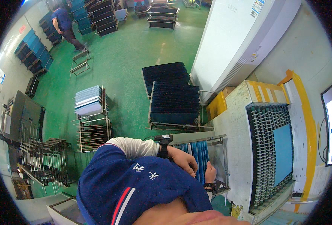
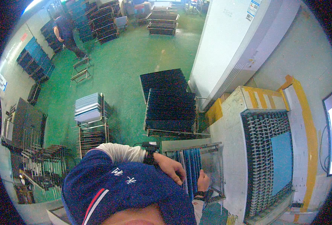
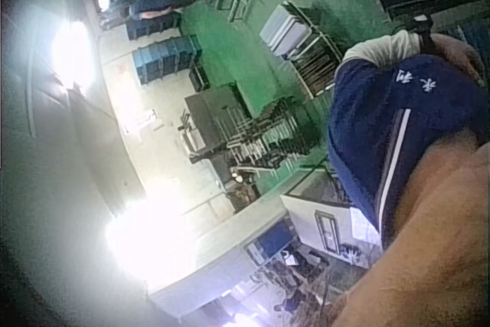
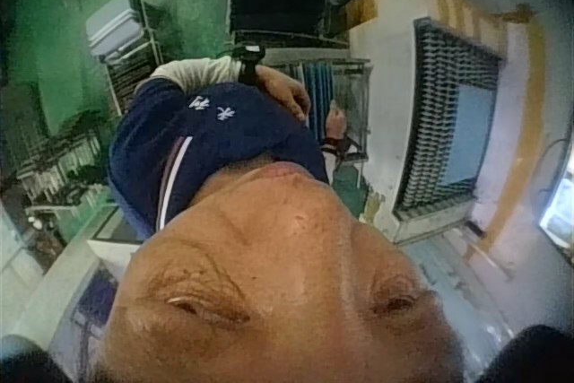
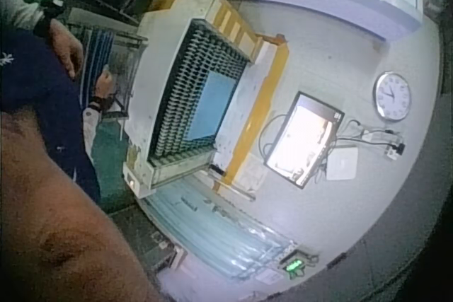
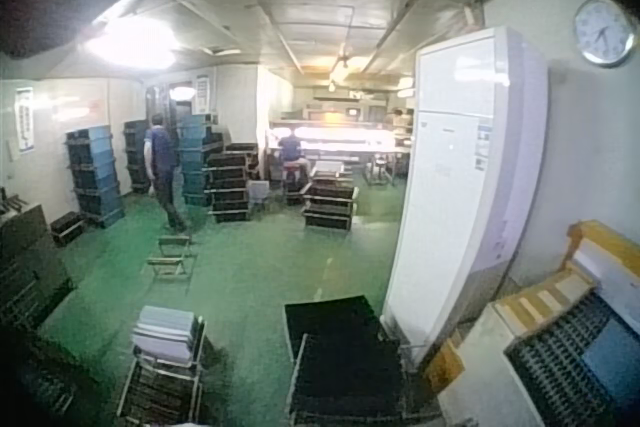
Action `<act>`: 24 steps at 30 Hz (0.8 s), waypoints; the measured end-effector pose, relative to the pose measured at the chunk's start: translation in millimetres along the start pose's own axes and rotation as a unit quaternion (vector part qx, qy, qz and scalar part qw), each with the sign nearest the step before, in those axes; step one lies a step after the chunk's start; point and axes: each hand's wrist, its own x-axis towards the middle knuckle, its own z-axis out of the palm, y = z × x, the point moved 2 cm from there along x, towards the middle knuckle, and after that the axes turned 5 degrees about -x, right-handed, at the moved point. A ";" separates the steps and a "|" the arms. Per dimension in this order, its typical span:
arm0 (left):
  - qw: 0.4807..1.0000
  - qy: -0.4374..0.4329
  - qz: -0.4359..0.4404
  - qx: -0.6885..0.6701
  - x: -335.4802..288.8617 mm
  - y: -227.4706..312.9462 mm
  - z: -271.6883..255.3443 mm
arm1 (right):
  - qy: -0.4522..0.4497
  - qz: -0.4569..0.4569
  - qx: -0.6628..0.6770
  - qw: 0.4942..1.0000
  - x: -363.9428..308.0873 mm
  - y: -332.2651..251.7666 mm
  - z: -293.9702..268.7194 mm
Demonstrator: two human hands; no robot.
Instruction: Feeding blue panels through a machine and organizing them in racks on a fabrication floor.
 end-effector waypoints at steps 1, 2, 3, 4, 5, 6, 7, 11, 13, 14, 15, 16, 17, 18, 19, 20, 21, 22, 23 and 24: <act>1.000 -0.001 0.001 -0.004 0.9 -1.3 -0.2 | -0.006 0.010 -0.003 1.000 -1.4 -2.5 -2.1; 1.000 -0.001 0.001 -0.004 1.4 -1.4 -0.1 | -0.006 0.010 -0.003 1.000 -1.1 -0.4 -0.6; 1.000 -0.002 0.001 -0.004 1.9 -1.5 -0.1 | 0.005 0.003 0.003 1.000 -0.1 3.2 1.8; 1.000 -0.001 0.002 -0.005 1.9 -1.4 0.0 | 0.015 -0.006 0.008 1.000 0.7 4.4 2.7; 1.000 0.000 0.003 -0.005 1.6 -1.0 0.1 | 0.015 -0.006 0.007 1.000 1.7 5.3 3.2; 1.000 0.001 0.003 -0.003 1.1 -0.3 0.3 | 0.014 -0.009 0.005 1.000 2.6 5.6 3.4; 1.000 0.003 0.003 -0.002 0.7 0.0 0.8 | 0.012 -0.012 0.003 1.000 3.6 6.1 3.4; 1.000 0.008 0.009 -0.002 -1.7 1.4 -0.6 | 0.019 -0.033 -0.021 0.999 13.5 15.6 12.1; 1.000 0.007 0.008 -0.010 -3.2 0.5 -0.5 | 0.030 -0.049 -0.060 0.997 12.3 19.5 15.8; 1.000 0.013 0.011 -0.010 -3.0 -1.1 -0.6 | 0.028 -0.055 -0.063 0.996 12.6 22.9 15.7; 0.999 0.009 0.030 -0.008 -1.4 -2.4 -0.3 | 0.038 -0.054 -0.080 0.995 12.6 27.4 14.7; 0.999 0.005 0.049 -0.006 -1.3 -1.1 -0.4 | 0.048 -0.054 -0.096 0.993 12.2 31.0 14.1; 0.999 0.012 0.051 -0.006 -2.2 1.2 -1.1 | 0.045 -0.060 -0.097 0.992 10.4 34.4 13.2; 0.999 0.010 0.048 -0.002 -4.9 6.2 0.8 | 0.046 -0.093 -0.107 0.989 8.3 34.2 10.2; 0.999 0.009 0.044 0.001 -6.9 8.9 2.0 | 0.048 -0.125 -0.116 0.984 8.0 31.9 7.0; 0.999 0.012 0.043 0.001 -6.6 8.9 1.0 | 0.046 -0.127 -0.115 0.984 2.7 24.6 2.3; 0.999 0.010 0.034 0.003 -5.0 7.8 1.0 | 0.036 -0.146 -0.113 0.982 -5.0 16.4 -4.0; 1.000 0.010 0.026 0.005 -4.1 7.3 1.7 | 0.024 -0.167 -0.112 0.979 -14.6 6.3 -13.0; 1.000 0.015 0.026 0.005 -3.7 7.7 0.5 | 0.012 -0.189 -0.112 0.976 -21.7 -3.4 -21.6; 1.000 0.010 0.026 0.012 -3.5 8.3 -0.2 | 0.001 -0.211 -0.111 0.971 -27.1 -11.4 -27.2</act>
